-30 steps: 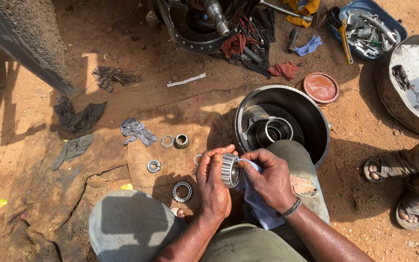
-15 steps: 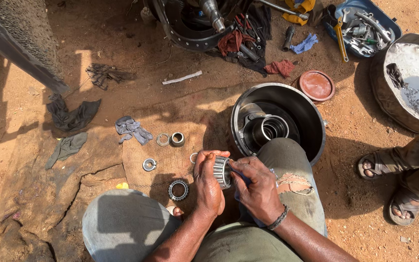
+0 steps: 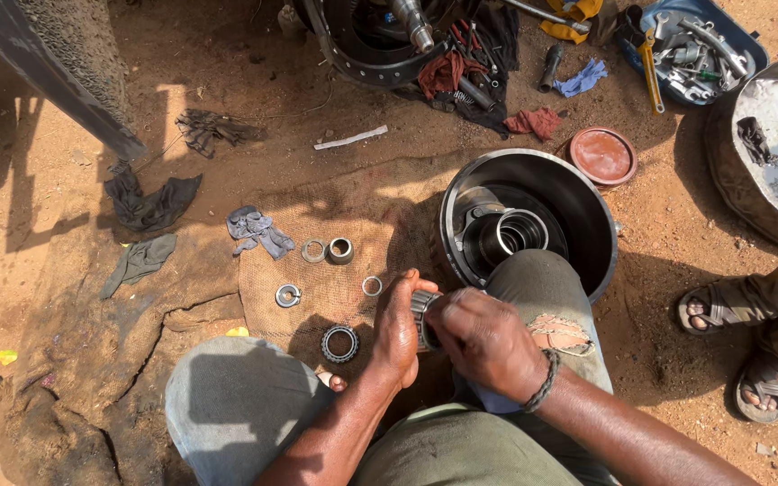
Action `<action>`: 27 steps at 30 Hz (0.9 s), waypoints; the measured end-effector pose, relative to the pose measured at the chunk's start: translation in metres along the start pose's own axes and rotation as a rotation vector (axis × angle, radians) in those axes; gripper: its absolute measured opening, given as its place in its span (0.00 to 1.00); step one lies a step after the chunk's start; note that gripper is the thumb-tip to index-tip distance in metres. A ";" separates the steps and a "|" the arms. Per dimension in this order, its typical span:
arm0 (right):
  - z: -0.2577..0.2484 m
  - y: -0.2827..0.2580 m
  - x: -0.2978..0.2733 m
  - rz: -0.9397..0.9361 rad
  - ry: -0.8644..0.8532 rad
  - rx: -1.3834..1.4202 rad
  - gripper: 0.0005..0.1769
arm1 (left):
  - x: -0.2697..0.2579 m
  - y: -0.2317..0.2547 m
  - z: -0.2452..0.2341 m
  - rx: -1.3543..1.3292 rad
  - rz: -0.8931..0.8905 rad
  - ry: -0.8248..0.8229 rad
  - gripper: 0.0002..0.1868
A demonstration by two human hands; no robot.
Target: The person cleans vehicle bearings by wiping them with a blue cloth and then sets them aside on a burlap-covered surface.
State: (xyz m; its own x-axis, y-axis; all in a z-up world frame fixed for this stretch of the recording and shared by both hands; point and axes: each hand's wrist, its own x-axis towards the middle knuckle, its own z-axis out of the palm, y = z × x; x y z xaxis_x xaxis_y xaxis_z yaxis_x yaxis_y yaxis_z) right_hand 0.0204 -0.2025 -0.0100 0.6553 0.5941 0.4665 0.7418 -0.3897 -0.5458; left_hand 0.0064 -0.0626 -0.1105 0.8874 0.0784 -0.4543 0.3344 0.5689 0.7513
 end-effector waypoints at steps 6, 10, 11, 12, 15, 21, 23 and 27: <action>0.015 0.034 0.014 0.666 -0.062 0.202 0.07 | -0.006 0.014 -0.005 0.269 0.508 -0.032 0.24; 0.025 0.058 0.006 0.831 -0.199 0.373 0.07 | -0.014 0.017 -0.002 0.266 0.565 -0.026 0.25; 0.032 0.062 0.001 0.840 -0.199 0.378 0.07 | -0.013 0.018 -0.003 0.222 0.668 -0.060 0.25; 0.041 0.067 0.000 0.919 -0.156 0.621 0.05 | -0.012 0.019 -0.004 0.176 0.775 -0.095 0.25; 0.047 0.078 -0.008 1.073 -0.103 0.997 0.04 | -0.016 0.024 -0.004 0.198 0.772 -0.093 0.26; 0.053 0.065 -0.024 1.224 -0.120 1.385 0.03 | -0.022 0.028 -0.003 0.281 0.934 -0.203 0.27; 0.054 0.056 -0.024 1.238 -0.118 1.425 0.03 | -0.019 0.026 -0.002 0.254 0.907 -0.190 0.27; 0.044 0.032 -0.012 0.842 0.001 0.668 0.04 | -0.010 0.028 -0.005 0.040 0.727 -0.150 0.26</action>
